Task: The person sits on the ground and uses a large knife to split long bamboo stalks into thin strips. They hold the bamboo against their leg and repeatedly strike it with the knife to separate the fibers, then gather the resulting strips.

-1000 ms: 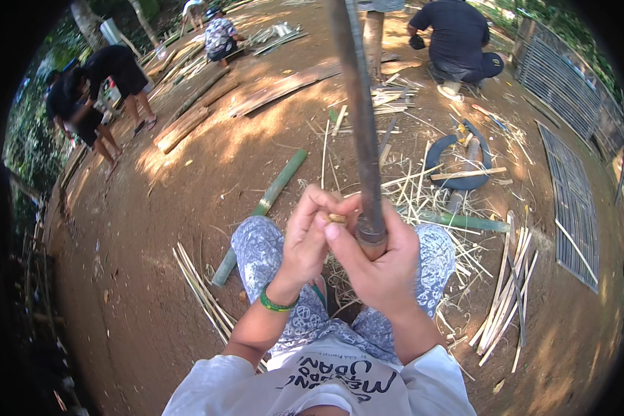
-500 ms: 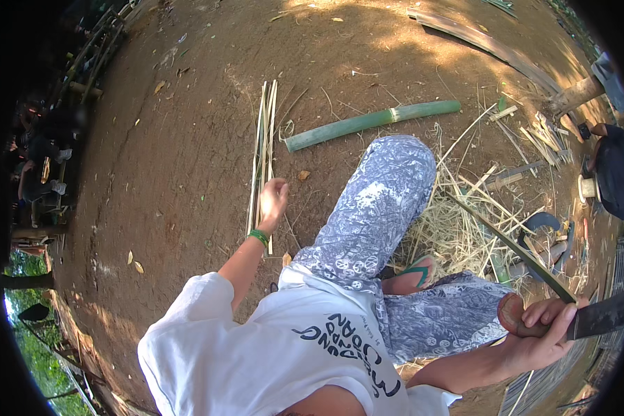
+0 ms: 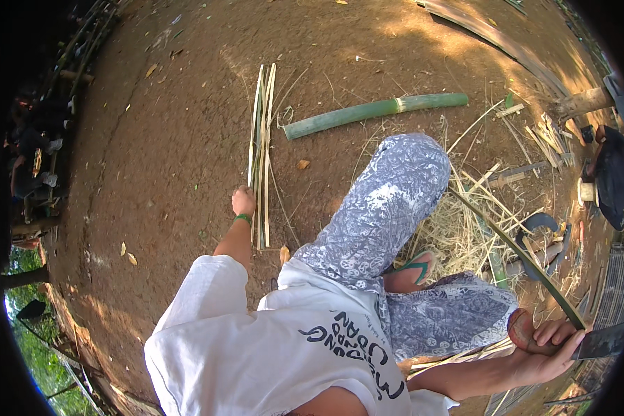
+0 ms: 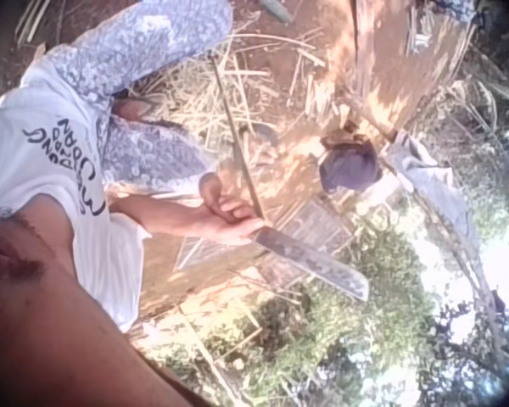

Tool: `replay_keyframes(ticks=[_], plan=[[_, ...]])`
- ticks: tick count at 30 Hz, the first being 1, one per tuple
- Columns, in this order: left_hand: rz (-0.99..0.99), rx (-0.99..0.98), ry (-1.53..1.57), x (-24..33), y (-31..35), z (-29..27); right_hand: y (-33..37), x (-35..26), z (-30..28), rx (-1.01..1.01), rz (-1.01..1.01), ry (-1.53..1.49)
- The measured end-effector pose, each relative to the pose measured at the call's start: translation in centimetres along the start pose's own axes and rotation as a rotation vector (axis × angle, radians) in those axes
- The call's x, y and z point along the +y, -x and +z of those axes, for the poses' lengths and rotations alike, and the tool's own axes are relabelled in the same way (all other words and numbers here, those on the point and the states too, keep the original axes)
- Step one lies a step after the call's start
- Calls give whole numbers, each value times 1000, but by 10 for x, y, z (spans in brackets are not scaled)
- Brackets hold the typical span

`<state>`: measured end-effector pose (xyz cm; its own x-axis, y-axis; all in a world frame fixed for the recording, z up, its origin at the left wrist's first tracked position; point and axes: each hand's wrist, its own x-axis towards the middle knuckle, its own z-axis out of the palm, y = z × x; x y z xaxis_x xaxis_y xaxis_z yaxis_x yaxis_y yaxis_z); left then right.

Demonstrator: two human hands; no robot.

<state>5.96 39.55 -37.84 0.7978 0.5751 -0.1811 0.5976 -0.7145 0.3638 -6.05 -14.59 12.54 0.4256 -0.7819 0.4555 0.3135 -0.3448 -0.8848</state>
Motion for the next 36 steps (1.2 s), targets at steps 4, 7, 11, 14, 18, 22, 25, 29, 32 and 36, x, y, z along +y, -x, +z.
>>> replay_keyframes(ticks=[4,7,11,14,18,22,25,29,32,36], plan=[[-9,0,44,-10,-13,3,4,-4,14,31,-32,39],[15,38,116,-17,-11,7,2,-2,11,16,-28,30],[-47,13,337,-22,-11,4,2,1,8,16,-16,22],[-99,-54,516,-29,-11,4,0,1,6,4,-20,22],[-115,-110,670,-37,-4,5,-2,2,4,-4,-6,1],[-208,-305,745,-20,10,-9,-1,3,2,-31,-32,5],[-148,-399,843,-32,16,0,-3,1,4,-27,-9,5],[-324,-581,1080,5,37,-14,3,-1,4,11,14,32],[-357,-526,1184,3,43,-7,1,-2,4,0,24,17],[-350,-487,1169,9,52,-2,1,2,0,-39,-18,-9]])
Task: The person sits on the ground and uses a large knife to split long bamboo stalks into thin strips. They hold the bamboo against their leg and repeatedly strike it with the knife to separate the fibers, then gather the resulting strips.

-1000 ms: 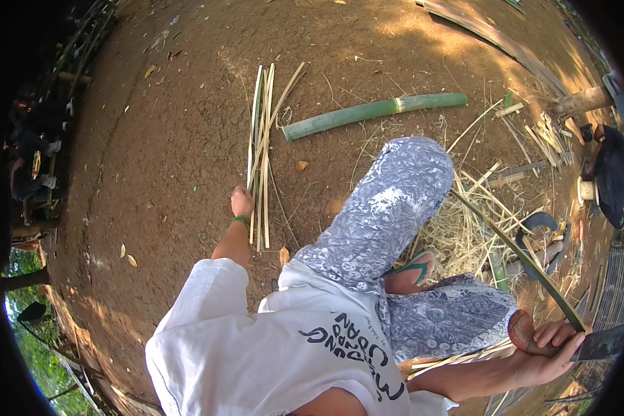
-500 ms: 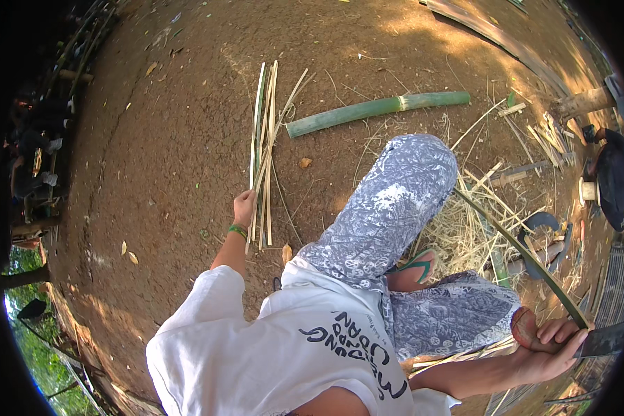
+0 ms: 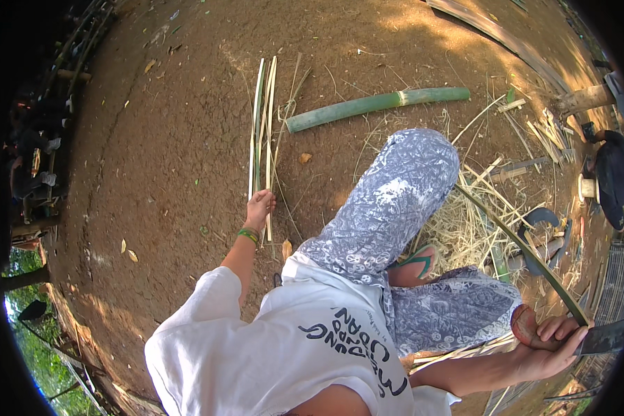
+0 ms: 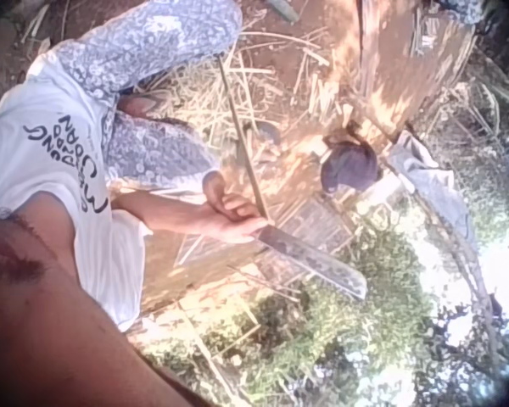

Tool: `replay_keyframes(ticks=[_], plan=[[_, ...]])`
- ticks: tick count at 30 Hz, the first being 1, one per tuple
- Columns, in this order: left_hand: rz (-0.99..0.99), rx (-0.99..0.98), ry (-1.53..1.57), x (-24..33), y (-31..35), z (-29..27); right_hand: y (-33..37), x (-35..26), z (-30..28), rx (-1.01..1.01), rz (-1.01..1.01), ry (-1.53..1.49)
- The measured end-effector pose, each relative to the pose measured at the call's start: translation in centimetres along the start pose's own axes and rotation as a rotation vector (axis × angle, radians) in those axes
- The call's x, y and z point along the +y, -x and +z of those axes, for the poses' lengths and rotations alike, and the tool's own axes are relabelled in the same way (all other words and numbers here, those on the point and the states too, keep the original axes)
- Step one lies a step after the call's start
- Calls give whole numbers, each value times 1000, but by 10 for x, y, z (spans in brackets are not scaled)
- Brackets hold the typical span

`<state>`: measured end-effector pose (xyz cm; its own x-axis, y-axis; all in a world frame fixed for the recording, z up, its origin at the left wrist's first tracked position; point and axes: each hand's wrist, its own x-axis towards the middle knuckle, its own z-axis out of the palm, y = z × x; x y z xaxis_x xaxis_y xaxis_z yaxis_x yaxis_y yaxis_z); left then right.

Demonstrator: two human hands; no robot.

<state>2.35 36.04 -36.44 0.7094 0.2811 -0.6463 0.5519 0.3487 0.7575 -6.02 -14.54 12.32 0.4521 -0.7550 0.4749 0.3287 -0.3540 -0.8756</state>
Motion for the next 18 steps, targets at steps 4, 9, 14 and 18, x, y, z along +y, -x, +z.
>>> replay_keyframes(ticks=[4,9,14,18], plan=[[38,2,-166,1,0,4,0,1,-1,-4,0,-2],[25,-46,-176,10,5,12,2,1,0,16,1,25],[-42,-128,-41,15,9,9,0,0,-2,-9,10,18],[-12,-121,-91,21,13,11,2,1,-1,1,-8,25]])
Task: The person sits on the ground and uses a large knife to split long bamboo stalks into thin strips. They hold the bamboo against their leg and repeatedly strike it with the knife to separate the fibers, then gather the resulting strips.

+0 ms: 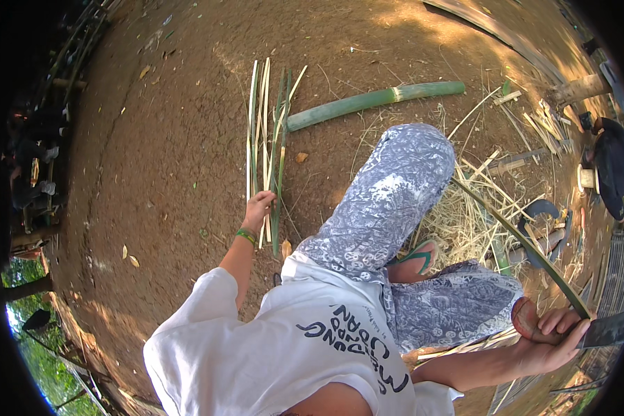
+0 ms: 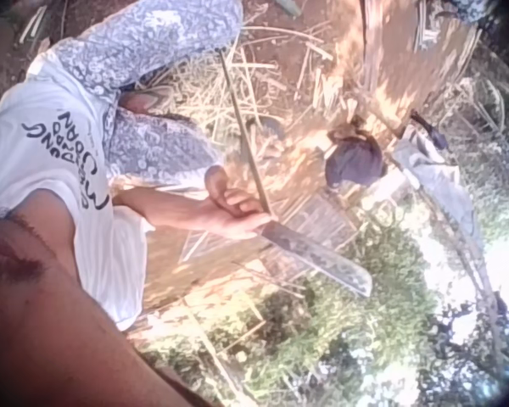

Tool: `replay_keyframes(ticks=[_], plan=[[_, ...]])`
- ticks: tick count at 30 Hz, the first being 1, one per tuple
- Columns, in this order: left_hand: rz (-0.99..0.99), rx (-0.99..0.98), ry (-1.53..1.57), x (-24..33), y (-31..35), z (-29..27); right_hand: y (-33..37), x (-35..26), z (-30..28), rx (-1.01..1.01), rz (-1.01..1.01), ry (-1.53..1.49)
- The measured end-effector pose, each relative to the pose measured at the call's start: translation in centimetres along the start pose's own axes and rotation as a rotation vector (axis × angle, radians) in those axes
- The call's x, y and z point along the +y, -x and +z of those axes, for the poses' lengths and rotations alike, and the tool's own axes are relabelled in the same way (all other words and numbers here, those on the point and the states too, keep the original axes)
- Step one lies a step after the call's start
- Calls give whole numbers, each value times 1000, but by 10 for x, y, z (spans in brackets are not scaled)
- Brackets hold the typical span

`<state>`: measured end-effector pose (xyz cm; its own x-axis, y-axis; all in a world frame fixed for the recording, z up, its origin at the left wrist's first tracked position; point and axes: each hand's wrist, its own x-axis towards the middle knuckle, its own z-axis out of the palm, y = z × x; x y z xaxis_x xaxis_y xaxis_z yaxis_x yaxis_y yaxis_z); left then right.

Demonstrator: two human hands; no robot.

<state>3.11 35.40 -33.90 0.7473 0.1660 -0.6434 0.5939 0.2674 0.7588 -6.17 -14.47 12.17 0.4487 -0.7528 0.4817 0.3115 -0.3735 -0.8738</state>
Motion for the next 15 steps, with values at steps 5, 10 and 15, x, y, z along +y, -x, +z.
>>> replay_keyframes(ticks=[5,10,15], plan=[[296,224,63,8,2,-2,0,-3,2,-19,20,-9],[553,172,159,85,29,39,-1,2,2,10,0,-18],[798,-116,38,198,101,151,-11,1,6,113,-31,40]])
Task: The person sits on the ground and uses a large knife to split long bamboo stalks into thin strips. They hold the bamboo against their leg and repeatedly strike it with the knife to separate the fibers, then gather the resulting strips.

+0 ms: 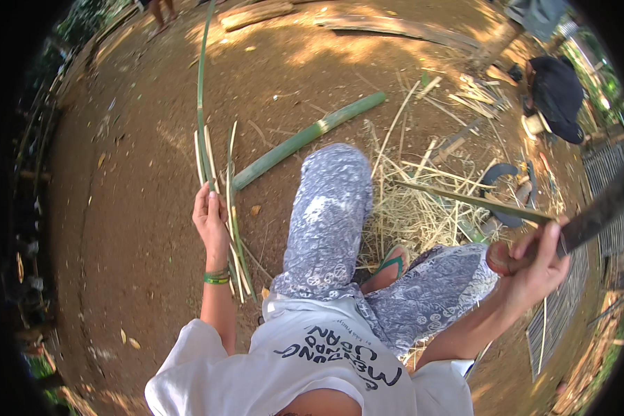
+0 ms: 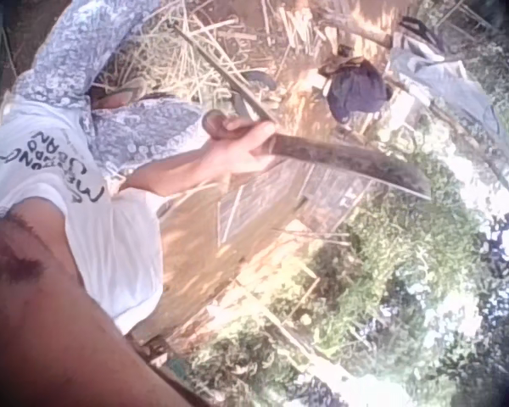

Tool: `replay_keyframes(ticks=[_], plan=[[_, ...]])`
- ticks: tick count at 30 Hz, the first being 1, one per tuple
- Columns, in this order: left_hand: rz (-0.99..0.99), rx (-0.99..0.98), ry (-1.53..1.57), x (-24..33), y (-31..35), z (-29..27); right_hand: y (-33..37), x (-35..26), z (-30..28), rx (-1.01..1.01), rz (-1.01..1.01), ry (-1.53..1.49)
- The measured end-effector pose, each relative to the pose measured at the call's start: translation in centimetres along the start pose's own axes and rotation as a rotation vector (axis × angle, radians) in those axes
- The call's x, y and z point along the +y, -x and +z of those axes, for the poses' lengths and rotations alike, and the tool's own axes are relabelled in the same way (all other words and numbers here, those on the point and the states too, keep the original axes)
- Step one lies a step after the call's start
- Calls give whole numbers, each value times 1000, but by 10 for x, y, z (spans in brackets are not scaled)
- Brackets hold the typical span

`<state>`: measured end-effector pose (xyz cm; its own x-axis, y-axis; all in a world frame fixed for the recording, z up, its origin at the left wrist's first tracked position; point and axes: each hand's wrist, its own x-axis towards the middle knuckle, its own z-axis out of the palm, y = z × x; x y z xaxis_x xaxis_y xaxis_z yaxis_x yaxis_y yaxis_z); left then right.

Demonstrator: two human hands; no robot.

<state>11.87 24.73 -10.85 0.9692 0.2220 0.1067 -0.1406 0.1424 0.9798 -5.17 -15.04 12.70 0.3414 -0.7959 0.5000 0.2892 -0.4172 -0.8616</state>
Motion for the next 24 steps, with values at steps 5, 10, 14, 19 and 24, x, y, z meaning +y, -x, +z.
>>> replay_keyframes(ticks=[5,10,14,19,24], plan=[[201,-425,328,110,10,135,-26,3,15,-159,-12,-35],[222,-789,475,102,32,271,-56,11,20,-294,-44,-214],[147,-936,323,51,72,321,-74,18,28,-341,-15,-305],[16,-1040,256,-28,113,314,-81,24,23,-309,49,-387],[14,-1059,101,-58,100,294,-75,30,42,-292,19,-423]])
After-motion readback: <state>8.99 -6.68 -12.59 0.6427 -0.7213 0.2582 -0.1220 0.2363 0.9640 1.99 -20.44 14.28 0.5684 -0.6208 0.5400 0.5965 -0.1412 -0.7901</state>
